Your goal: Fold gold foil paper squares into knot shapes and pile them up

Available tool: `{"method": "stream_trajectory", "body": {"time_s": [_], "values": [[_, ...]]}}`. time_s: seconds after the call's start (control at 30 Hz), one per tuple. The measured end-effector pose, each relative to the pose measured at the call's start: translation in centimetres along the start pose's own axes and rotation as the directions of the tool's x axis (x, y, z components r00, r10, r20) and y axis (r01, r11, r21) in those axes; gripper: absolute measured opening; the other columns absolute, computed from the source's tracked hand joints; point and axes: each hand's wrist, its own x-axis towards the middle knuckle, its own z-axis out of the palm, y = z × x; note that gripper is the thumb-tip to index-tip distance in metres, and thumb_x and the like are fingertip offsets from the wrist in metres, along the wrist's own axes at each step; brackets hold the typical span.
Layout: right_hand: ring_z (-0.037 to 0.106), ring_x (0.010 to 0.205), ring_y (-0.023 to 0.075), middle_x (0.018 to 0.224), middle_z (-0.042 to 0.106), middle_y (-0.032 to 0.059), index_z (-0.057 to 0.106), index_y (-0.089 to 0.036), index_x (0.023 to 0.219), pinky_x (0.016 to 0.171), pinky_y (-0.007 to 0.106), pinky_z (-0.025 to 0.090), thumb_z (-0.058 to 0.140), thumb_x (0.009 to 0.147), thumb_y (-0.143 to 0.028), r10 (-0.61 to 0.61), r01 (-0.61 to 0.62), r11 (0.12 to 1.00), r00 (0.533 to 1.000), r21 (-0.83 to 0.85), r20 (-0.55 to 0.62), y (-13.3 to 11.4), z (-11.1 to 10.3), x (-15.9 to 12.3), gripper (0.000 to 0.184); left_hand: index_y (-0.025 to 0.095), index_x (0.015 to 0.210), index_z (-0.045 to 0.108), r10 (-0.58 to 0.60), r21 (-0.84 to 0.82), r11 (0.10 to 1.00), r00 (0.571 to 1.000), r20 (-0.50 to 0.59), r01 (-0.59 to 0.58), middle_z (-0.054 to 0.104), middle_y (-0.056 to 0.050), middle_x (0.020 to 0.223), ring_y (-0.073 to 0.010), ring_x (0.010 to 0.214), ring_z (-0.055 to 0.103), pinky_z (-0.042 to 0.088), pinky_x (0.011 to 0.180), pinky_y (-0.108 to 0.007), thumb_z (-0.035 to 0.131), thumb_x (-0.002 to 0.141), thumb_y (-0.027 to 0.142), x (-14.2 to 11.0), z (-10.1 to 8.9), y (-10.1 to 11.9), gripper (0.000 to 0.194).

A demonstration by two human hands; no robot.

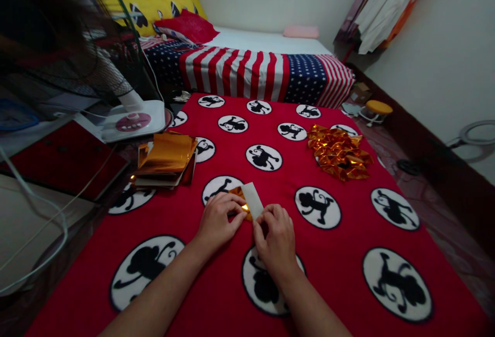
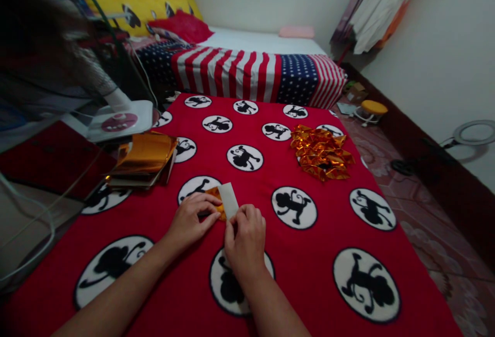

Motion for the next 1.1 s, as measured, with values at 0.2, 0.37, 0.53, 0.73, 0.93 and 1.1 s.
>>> {"method": "stream_trajectory", "body": {"time_s": [0.2,0.37,0.53,0.73,0.93,1.1], "values": [[0.048,0.085,0.0202,0.089,0.055,0.0045,0.055,-0.020,0.072,0.077,0.035,0.035,0.059,0.081,-0.012,0.007,-0.007,1.000,1.000,-0.008,-0.009,0.05,0.15,0.17,0.013,0.021,0.065,0.065,0.022,0.025,0.999,1.000,-0.013,-0.022,0.072,-0.002,0.094,-0.0198,0.089,0.062,0.044,0.087,-0.041,0.064,0.079,0.017,-0.01,0.06,0.08,0.014],[0.048,0.085,0.0208,0.088,0.055,0.0047,0.055,-0.020,0.071,0.075,0.035,0.035,0.059,0.081,-0.013,-0.004,0.004,1.000,1.000,0.001,-0.018,0.06,0.15,0.15,0.012,0.021,0.064,0.064,0.021,0.041,0.999,1.000,-0.019,-0.021,0.071,-0.001,0.093,-0.0198,0.088,0.061,0.044,0.085,-0.040,0.064,0.077,0.017,-0.08,0.16,0.10,0.014],[0.048,0.086,0.0208,0.089,0.055,0.0047,0.056,-0.020,0.072,0.075,0.035,0.034,0.059,0.080,-0.013,0.003,-0.003,1.000,1.000,-0.006,-0.009,-0.03,0.09,0.26,0.012,0.021,0.064,0.064,0.011,0.049,0.999,1.000,-0.019,-0.010,0.071,-0.001,0.092,-0.0198,0.088,0.061,0.044,0.083,-0.039,0.065,0.076,0.016,-0.05,0.15,0.24,0.013],[0.048,0.085,0.0209,0.088,0.055,0.0046,0.056,-0.020,0.071,0.075,0.035,0.033,0.060,0.080,-0.013,0.004,-0.004,1.000,1.000,-0.012,0.003,-0.12,-0.04,0.28,0.012,0.021,0.064,0.064,0.004,0.040,0.999,1.000,-0.029,-0.003,0.070,-0.001,0.091,-0.0199,0.087,0.061,0.044,0.083,-0.040,0.066,0.074,0.014,0.00,0.21,0.25,0.013],[0.048,0.086,0.0207,0.089,0.055,0.0046,0.057,-0.020,0.072,0.076,0.035,0.033,0.060,0.080,-0.014,0.013,-0.013,1.000,1.000,-0.022,0.017,-0.03,-0.08,0.25,0.011,0.020,0.064,0.063,-0.014,0.012,1.000,0.999,-0.047,0.015,0.069,-0.002,0.090,-0.0197,0.089,0.060,0.044,0.084,-0.039,0.069,0.074,0.017,-0.09,0.40,-0.08,0.012],[0.048,0.087,0.0199,0.089,0.055,0.0039,0.058,-0.019,0.072,0.077,0.034,0.032,0.061,0.081,-0.015,0.029,-0.028,0.999,0.999,-0.032,0.025,-0.12,-0.13,0.39,0.010,0.020,0.063,0.060,-0.077,0.030,0.996,0.995,-0.067,0.079,0.067,-0.001,0.091,-0.0199,0.092,0.058,0.043,0.085,-0.037,0.073,0.072,0.019,-0.22,0.35,0.02,0.015]]}}
